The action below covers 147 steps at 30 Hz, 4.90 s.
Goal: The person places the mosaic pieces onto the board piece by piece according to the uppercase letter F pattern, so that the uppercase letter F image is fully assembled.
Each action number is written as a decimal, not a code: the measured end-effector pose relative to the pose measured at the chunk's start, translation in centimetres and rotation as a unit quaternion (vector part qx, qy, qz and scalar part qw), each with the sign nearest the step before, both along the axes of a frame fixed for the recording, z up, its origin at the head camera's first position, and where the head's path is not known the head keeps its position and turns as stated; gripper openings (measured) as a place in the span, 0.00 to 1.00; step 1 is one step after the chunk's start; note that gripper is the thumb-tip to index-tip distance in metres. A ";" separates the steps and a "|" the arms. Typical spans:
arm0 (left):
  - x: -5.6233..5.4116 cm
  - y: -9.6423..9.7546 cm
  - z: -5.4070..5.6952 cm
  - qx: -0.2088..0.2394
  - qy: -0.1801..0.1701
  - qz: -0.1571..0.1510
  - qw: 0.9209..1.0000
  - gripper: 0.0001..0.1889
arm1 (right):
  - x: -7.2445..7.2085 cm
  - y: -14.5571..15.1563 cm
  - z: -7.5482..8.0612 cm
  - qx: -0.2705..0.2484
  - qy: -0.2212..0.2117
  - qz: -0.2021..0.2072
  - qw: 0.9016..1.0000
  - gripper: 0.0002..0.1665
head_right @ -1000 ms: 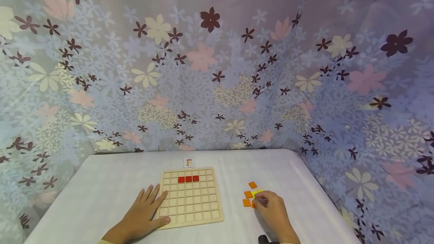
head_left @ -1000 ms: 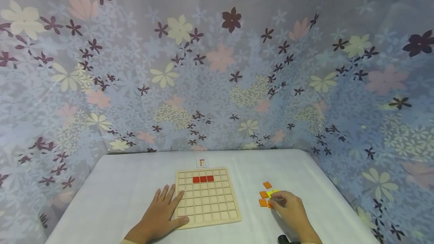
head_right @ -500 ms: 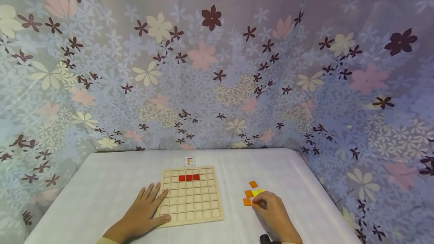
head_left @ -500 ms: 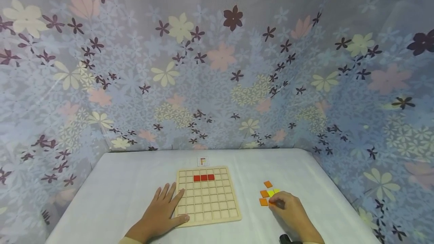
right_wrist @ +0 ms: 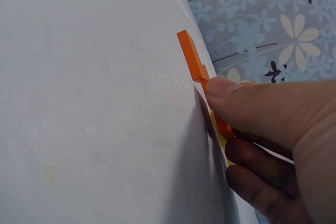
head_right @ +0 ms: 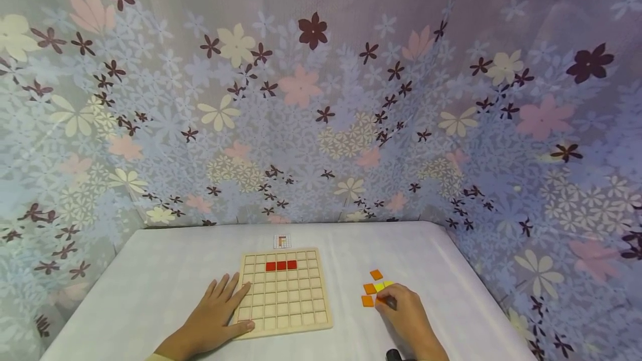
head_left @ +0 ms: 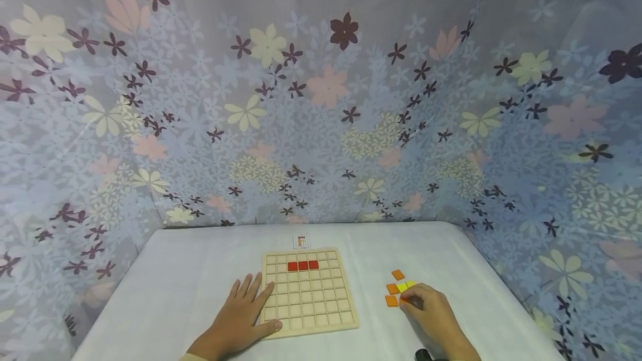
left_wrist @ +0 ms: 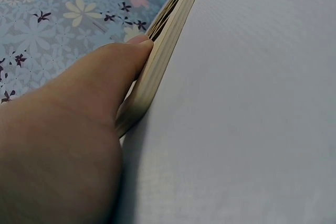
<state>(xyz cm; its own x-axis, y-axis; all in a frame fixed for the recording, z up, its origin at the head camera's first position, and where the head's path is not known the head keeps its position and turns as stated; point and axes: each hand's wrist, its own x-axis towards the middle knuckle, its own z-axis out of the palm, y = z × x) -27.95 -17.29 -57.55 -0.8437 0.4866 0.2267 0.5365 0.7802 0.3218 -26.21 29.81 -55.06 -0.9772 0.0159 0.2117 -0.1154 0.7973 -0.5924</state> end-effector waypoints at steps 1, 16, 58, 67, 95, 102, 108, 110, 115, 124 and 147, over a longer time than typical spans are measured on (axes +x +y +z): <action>0.0 0.0 -0.1 0.000 0.002 -0.001 1.000 0.49 | 0.0 0.0 0.0 -0.001 0.002 0.000 1.000 0.11; 0.1 -0.3 -1.3 -0.012 -0.009 0.010 1.000 0.50 | 0.0 -0.3 -0.6 -0.023 0.012 0.001 1.000 0.10; -0.1 0.7 -0.3 -0.015 -0.015 -0.004 1.000 0.49 | -6.7 -15.1 3.7 -0.056 0.085 0.258 0.961 0.09; -0.4 0.7 -0.7 -0.013 0.001 -0.007 1.000 0.50 | -8.3 -18.1 2.7 -0.046 0.057 0.270 0.960 0.08; -0.4 0.0 0.3 -0.038 -0.003 0.003 0.999 0.49 | -9.7 -23.3 0.7 -0.041 0.035 0.226 0.973 0.07; -0.5 -0.1 0.0 -0.040 -0.004 0.005 0.999 0.50 | -9.4 -23.0 0.6 -0.054 0.023 0.206 0.977 0.08; -0.3 0.0 0.1 -0.039 -0.007 0.007 0.999 0.50 | -8.7 -21.8 0.5 -0.069 0.034 0.203 0.976 0.05; -0.3 0.1 0.2 -0.036 -0.010 0.007 0.999 0.50 | -8.4 -21.0 0.6 -0.081 0.047 0.206 0.974 0.05; -0.2 0.1 0.4 -0.024 -0.019 0.003 1.000 0.49 | -7.4 -17.8 0.9 -0.099 0.076 0.188 0.974 0.06; -0.2 0.0 -0.5 -0.032 -0.018 0.014 0.999 0.50 | -5.5 -10.2 0.6 -0.058 0.079 0.081 0.992 0.07; -0.2 0.3 -0.7 -0.036 -0.025 0.023 0.999 0.51 | -0.7 -0.7 -0.2 -0.046 0.040 0.055 0.997 0.17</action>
